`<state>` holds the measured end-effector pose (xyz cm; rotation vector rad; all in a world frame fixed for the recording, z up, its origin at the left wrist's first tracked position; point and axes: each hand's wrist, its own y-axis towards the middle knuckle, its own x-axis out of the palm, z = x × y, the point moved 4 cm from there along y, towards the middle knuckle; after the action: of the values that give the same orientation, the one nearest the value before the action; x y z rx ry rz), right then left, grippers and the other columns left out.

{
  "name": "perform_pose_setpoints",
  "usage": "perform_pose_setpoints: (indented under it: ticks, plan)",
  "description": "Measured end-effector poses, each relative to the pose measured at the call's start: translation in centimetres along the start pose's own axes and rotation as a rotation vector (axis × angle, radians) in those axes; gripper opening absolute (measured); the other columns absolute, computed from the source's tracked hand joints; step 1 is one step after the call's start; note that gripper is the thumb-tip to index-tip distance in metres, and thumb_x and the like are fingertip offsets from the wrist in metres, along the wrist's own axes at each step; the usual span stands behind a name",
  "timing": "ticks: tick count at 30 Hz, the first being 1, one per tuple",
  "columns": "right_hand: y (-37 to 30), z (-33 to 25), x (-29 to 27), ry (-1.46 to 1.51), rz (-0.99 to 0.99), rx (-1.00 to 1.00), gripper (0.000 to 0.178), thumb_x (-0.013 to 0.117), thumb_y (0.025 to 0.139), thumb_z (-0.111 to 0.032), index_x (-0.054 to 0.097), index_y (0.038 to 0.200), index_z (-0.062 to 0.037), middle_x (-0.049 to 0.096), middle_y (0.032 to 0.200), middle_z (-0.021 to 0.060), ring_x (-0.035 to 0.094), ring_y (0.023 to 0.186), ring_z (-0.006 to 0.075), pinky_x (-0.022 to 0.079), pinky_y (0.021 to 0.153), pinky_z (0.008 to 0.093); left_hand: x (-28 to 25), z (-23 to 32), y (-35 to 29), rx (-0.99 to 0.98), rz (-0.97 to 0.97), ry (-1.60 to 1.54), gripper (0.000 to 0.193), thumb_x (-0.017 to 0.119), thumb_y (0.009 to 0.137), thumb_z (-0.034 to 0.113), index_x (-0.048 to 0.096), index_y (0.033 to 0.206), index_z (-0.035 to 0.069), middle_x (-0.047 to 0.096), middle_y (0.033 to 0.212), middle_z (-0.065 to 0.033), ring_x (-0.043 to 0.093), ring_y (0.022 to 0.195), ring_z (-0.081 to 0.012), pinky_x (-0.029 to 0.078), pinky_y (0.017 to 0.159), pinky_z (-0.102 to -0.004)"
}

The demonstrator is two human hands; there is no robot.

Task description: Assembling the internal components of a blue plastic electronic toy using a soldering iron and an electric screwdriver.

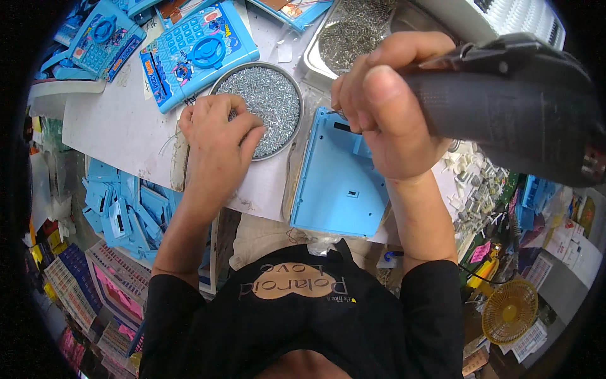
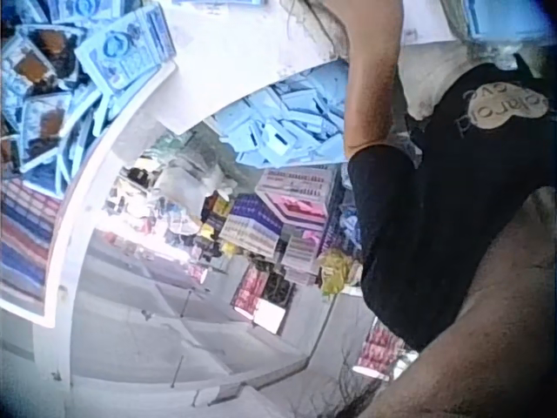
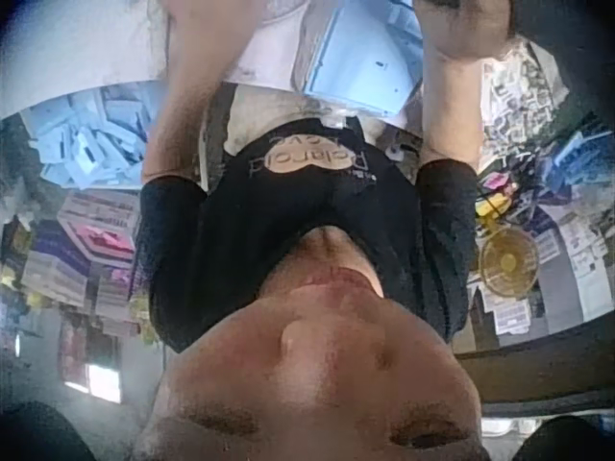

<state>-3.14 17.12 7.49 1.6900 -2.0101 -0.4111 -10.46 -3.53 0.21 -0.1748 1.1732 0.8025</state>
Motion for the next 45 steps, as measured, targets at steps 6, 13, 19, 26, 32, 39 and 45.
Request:
perform_pose_setpoints:
  ticks: [6,13,19,26,32,39,45]
  plan:
    - [-0.2,1.4,0.9,-0.071,0.041,0.042,0.011,0.054,0.101,-0.019,0.051,0.104,-0.0084,0.043,0.061,-0.0008,0.044,0.053,0.0124,0.048,0.062,0.0356,0.0,-0.1,0.1,-0.038,0.06,-0.044,0.009,0.074,0.086,0.014,0.071,0.094,0.012,0.062,0.1,-0.0026,0.054,0.104,-0.0239,0.031,0.097,-0.0453]
    - [-0.7,2.1,1.2,-0.316,0.098,0.138,0.015,0.057,0.101,-0.016,0.046,0.093,-0.0099,0.042,0.059,-0.0011,0.044,0.052,0.0121,0.049,0.06,0.0344,0.3,-0.1,0.0,0.006,0.037,-0.34,0.007,0.074,0.086,0.014,0.069,0.091,0.012,0.064,0.096,-0.0015,0.057,0.096,-0.0237,0.034,0.09,-0.0431]
    - [-0.6,0.1,1.8,-0.092,0.053,0.084,0.015,0.059,0.1,-0.016,0.046,0.095,-0.0095,0.041,0.058,-0.0014,0.043,0.051,0.0112,0.048,0.057,0.0335,0.2,2.2,-0.6,0.028,0.078,-0.381,0.01,0.076,0.083,0.014,0.068,0.089,0.014,0.065,0.095,0.0005,0.058,0.095,-0.0228,0.034,0.087,-0.0421]
    - [-2.7,1.3,1.8,-0.244,0.123,0.09,0.017,0.071,0.091,-0.007,0.054,0.093,-0.0049,0.056,0.068,0.0017,0.052,0.054,0.0106,0.046,0.056,0.0269,0.7,2.5,-1.8,0.075,0.192,-0.444,0.015,0.078,0.081,0.011,0.071,0.094,0.015,0.068,0.094,0.0022,0.06,0.09,-0.0206,0.033,0.085,-0.0398]
    - [-2.0,0.2,2.4,-0.114,0.031,0.025,0.02,0.063,0.098,-0.02,0.055,0.109,-0.0052,0.05,0.062,-0.0009,0.047,0.051,0.0103,0.045,0.053,0.0291,0.8,3.7,-1.8,0.145,0.265,-0.477,0.021,0.081,0.076,0.01,0.071,0.093,0.015,0.069,0.093,0.0028,0.06,0.086,-0.0193,0.032,0.083,-0.0393]
    - [-1.3,-3.5,4.4,0.126,-0.16,0.003,0.028,0.055,0.105,-0.035,0.051,0.118,-0.0103,0.049,0.061,-0.0051,0.046,0.052,0.0091,0.046,0.056,0.0291,0.6,4.2,-2.4,0.18,0.312,-0.541,0.024,0.084,0.073,0.011,0.07,0.092,0.015,0.068,0.09,0.0031,0.059,0.082,-0.0186,0.031,0.082,-0.0393]
    - [-1.8,-3.5,5.2,0.117,-0.143,0.054,0.026,0.056,0.105,-0.034,0.051,0.115,-0.0109,0.05,0.061,-0.0036,0.049,0.052,0.0097,0.047,0.056,0.0295,0.3,4.1,-3.1,0.228,0.279,-0.531,0.025,0.085,0.072,0.016,0.071,0.092,0.016,0.068,0.092,0.0032,0.06,0.084,-0.0188,0.032,0.085,-0.0398]
